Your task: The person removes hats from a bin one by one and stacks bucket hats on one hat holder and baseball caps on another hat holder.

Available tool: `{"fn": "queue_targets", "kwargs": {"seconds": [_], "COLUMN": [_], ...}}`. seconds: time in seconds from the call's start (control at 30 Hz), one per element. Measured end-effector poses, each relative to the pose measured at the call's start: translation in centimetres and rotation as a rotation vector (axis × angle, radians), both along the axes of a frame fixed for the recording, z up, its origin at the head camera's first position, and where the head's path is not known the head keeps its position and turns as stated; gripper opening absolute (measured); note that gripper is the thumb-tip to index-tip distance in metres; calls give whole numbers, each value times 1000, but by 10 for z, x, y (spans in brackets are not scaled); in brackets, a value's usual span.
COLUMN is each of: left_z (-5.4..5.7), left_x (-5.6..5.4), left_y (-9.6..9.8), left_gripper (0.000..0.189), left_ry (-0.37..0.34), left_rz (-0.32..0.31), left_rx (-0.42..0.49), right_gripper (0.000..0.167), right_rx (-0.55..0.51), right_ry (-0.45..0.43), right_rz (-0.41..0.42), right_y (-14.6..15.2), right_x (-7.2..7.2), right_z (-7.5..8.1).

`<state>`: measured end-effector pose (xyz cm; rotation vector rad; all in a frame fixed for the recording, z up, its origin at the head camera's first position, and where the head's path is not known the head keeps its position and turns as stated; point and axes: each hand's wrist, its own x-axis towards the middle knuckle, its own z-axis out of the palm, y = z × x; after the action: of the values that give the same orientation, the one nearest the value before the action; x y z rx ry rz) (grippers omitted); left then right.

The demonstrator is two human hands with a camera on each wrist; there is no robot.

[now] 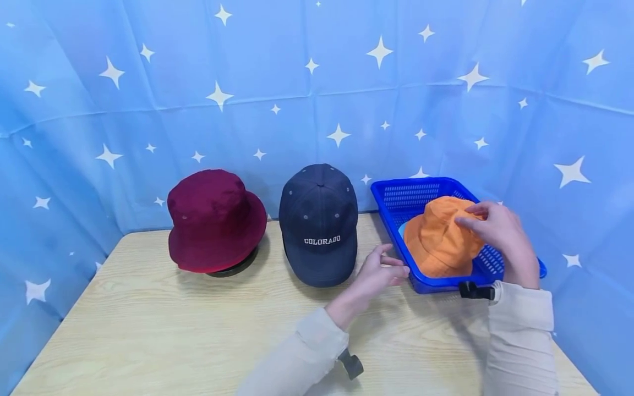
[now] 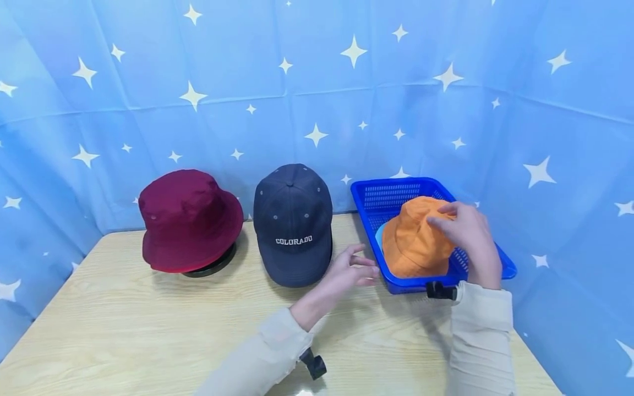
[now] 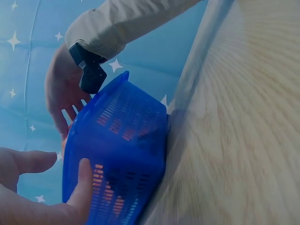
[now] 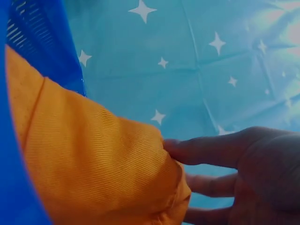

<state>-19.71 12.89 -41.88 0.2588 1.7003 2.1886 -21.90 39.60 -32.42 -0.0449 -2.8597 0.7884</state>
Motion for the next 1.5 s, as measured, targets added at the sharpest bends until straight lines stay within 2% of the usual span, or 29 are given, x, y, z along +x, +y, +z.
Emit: {"fn": "queue_targets", "kwargs": {"seconds": [0.2,0.3,0.43,0.57,0.67,0.73,0.83,0.9,0.97,1.0,1.07,1.13,1.2,1.37,1.4,1.5], "left_z": [-3,-3,-3,-1,-1,-1,-1,-1,0,0,1,2,2,1,1,0], "left_x": [0,1,1,3,3,2,0,-2,-3,-4,-4,-4,-4,-4,-3,-3], "left_y": [14,19,21,20,20,20,20,19,19,18,18,18,18,17,17,18], "left_gripper": [65,68,74,77,77,76,73,73,73,73,73,71,68,65,64,62], "left_ry": [-36,-66,-105,-130,-144,-152,-162,-163,-159,-157,-158,-162,-166,-176,-179,-184], "left_rz": [22,54,77,69,69,70,74,77,73,71,63,53,50,44,42,39], "left_rx": [68,101,135,161,159,159,163,165,166,166,163,156,146,137,137,138], "right_gripper": [54,44,41,41,34,22,4,8,13,17,13,11,9,17,19,24], "right_rx": [-52,-81,-136,-211,-334,-390,-383,-402,-485,-536,-635,-688,-797,-1179,-1220,-1298], "right_ry": [-15,-5,3,54,127,165,180,178,206,228,291,360,451,823,881,959], "right_rz": [-28,-63,-117,-179,-219,-241,-266,-270,-270,-283,-316,-358,-383,-297,-276,-232], "right_y": [4,4,2,-4,-8,-9,-9,-9,-10,-10,-12,-13,-17,-23,-24,-27], "right_x": [1,3,4,3,3,4,6,7,7,7,7,7,7,6,6,10], "right_z": [-3,-2,-1,1,3,5,9,12,15,17,21,25,26,26,27,30]}}
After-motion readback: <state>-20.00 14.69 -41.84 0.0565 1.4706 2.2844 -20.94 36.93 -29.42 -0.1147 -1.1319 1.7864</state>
